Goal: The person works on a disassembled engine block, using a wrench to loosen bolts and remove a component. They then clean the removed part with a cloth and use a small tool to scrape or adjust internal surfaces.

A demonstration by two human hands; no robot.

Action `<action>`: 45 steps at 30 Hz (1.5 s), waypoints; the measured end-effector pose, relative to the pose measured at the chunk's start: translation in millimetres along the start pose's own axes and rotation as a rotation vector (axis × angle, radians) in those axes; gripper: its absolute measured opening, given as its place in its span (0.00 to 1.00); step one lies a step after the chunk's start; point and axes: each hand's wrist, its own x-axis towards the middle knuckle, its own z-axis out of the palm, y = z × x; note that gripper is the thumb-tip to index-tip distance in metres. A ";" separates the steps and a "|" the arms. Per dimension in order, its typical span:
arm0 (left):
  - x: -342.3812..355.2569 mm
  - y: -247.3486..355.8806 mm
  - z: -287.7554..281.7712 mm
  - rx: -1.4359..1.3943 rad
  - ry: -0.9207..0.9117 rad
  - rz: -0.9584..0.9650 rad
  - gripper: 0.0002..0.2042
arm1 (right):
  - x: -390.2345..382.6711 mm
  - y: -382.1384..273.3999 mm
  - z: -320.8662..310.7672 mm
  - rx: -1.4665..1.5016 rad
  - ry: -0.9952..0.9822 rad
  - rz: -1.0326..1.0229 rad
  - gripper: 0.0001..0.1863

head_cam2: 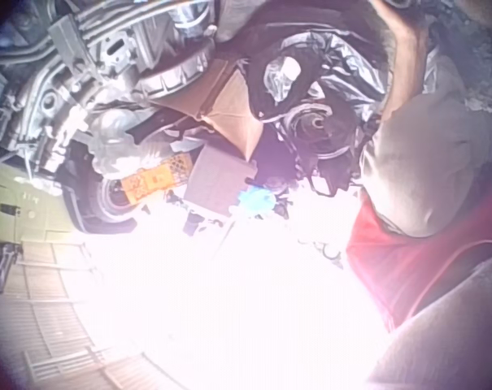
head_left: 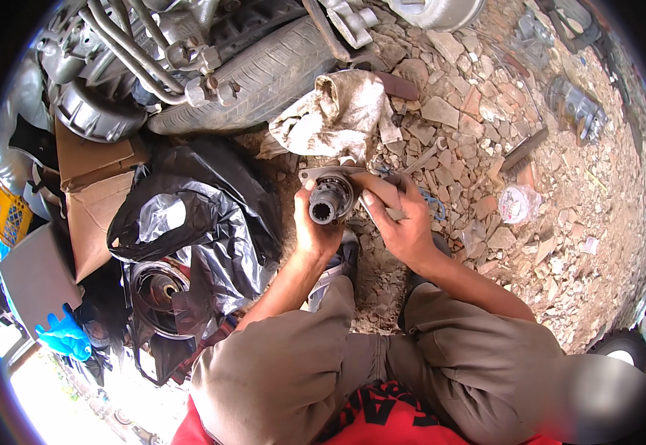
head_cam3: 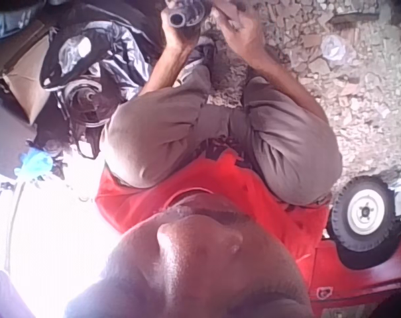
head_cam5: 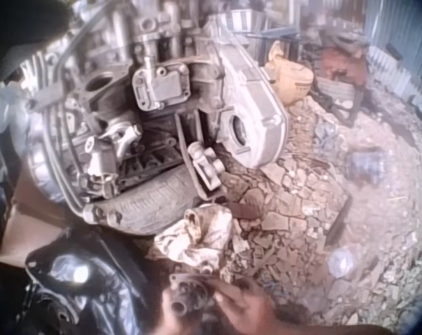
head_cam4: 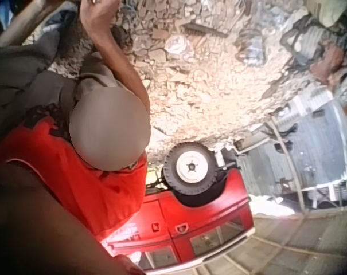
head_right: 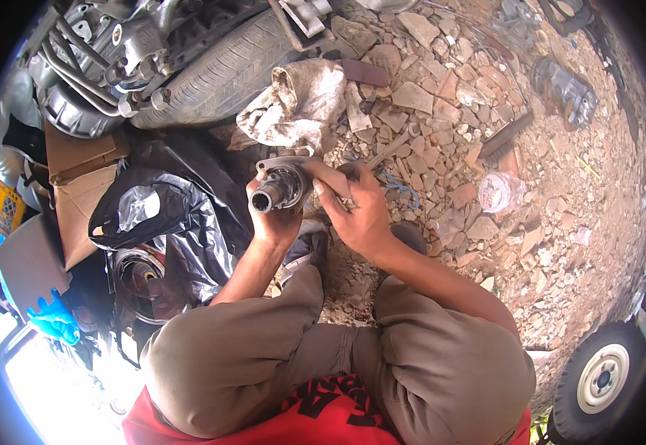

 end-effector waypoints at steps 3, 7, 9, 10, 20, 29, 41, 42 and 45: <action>2.6 -2.7 -19.0 -0.028 0.022 -0.031 0.28 | -10.1 -1.3 -1.5 0.048 -0.145 0.024 0.11; 2.7 5.5 -5.9 -0.115 -0.063 0.008 0.31 | -16.0 -5.9 -14.2 -0.076 -0.744 0.278 0.19; 6.3 3.8 -19.9 -0.154 -0.109 -0.032 0.34 | -17.3 -9.2 -8.2 -0.160 -0.683 0.064 0.30; 6.0 3.7 -19.9 -0.134 -0.115 -0.026 0.35 | -19.7 -5.4 -5.8 -0.223 -0.682 0.027 0.34; 2.6 5.8 -14.2 -0.055 -0.087 -0.044 0.35 | -32.8 7.7 -1.8 0.285 -0.571 0.120 0.33; 5.0 0.3 -23.3 -0.027 0.069 -0.035 0.30 | -15.8 -7.5 -7.1 0.251 -0.571 0.323 0.20; 4.5 -6.2 -21.0 -0.036 0.098 -0.102 0.29 | -23.9 -1.6 -12.4 0.556 -0.637 0.494 0.38; 3.3 -8.6 -21.3 -0.067 0.104 -0.126 0.30 | -20.9 -7.0 -8.2 0.591 -0.604 0.454 0.39; -6.4 -10.0 -14.9 0.000 0.081 -0.202 0.30 | -12.4 -10.1 -6.6 0.618 -0.623 0.469 0.37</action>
